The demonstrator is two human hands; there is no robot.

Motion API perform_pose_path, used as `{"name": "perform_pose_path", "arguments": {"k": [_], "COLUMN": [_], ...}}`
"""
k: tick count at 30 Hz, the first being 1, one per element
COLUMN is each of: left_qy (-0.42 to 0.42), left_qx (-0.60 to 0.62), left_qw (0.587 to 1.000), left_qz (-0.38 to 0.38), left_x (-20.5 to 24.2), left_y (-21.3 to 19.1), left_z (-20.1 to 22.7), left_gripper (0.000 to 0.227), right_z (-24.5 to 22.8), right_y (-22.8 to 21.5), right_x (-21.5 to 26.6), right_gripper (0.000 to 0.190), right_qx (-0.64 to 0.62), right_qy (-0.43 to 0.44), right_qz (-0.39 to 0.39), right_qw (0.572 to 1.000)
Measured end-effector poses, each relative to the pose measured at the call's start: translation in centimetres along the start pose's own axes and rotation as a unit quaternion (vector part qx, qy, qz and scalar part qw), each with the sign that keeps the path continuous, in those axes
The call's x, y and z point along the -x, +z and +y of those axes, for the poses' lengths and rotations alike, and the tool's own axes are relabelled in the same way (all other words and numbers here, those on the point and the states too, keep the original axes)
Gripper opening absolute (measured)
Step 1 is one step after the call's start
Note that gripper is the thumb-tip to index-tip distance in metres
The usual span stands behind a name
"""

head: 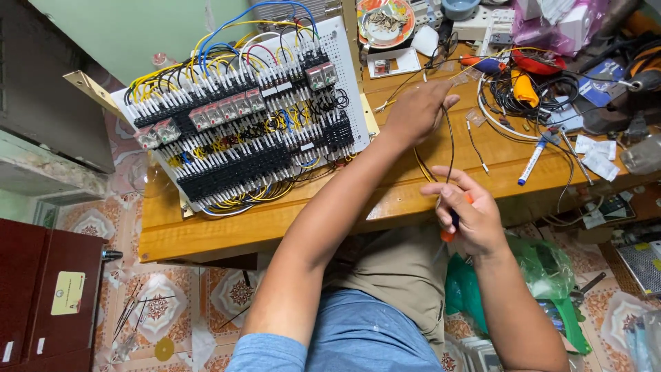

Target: Wiring an electrical control panel by connecting individual wires to terminal blocks using a screwdriver.

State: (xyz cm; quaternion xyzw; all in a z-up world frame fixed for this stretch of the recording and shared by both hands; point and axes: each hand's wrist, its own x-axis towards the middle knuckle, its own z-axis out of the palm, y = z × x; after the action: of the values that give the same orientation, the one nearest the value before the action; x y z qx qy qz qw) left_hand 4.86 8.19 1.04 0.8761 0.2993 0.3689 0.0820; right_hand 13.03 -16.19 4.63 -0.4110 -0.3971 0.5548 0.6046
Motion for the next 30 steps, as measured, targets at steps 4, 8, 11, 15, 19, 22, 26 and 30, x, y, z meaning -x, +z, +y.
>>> {"name": "perform_pose_path", "arguments": {"k": [4, 8, 11, 15, 19, 22, 26, 30], "left_qy": [0.025, 0.139, 0.188, 0.163, 0.118, 0.09, 0.063, 0.054], "left_qx": [-0.121, -0.169, -0.228, -0.19, -0.224, -0.226, -0.2, -0.064], "left_qw": [0.992, 0.976, 0.955, 0.965, 0.958, 0.956, 0.969, 0.995], "left_qz": [-0.019, 0.009, 0.04, -0.073, -0.137, -0.163, -0.133, -0.046], "left_x": [0.3, 0.3, 0.9, 1.7, 2.4, 2.9, 4.0, 7.9], "left_y": [-0.8, 1.0, 0.8, 1.5, 3.6, 2.0, -2.5, -5.0], "left_z": [0.0, -3.9, -4.5, -5.2, -6.0, -4.8, -1.4, 2.8], "left_gripper": [0.047, 0.036, 0.038, 0.014, 0.017, 0.017, 0.017, 0.016], "right_z": [0.4, 1.0, 1.9, 2.5, 2.2, 2.9, 2.9, 3.3], "right_y": [-1.1, -4.2, -6.4, -6.5, -5.3, -5.7, -5.3, -5.3], "right_x": [0.8, 1.0, 1.1, 0.6, -0.1, -0.9, -1.2, -1.1], "right_gripper": [0.028, 0.023, 0.013, 0.01, 0.009, 0.01, 0.011, 0.012], "right_qx": [0.058, 0.282, 0.444, 0.534, 0.54, 0.55, 0.553, 0.552], "right_qy": [-0.054, -0.147, -0.168, -0.233, -0.285, -0.288, -0.285, -0.282], "right_qz": [0.068, 0.107, 0.138, 0.125, 0.103, 0.107, 0.111, 0.116], "right_qw": [0.995, 0.942, 0.869, 0.803, 0.785, 0.776, 0.775, 0.776]}}
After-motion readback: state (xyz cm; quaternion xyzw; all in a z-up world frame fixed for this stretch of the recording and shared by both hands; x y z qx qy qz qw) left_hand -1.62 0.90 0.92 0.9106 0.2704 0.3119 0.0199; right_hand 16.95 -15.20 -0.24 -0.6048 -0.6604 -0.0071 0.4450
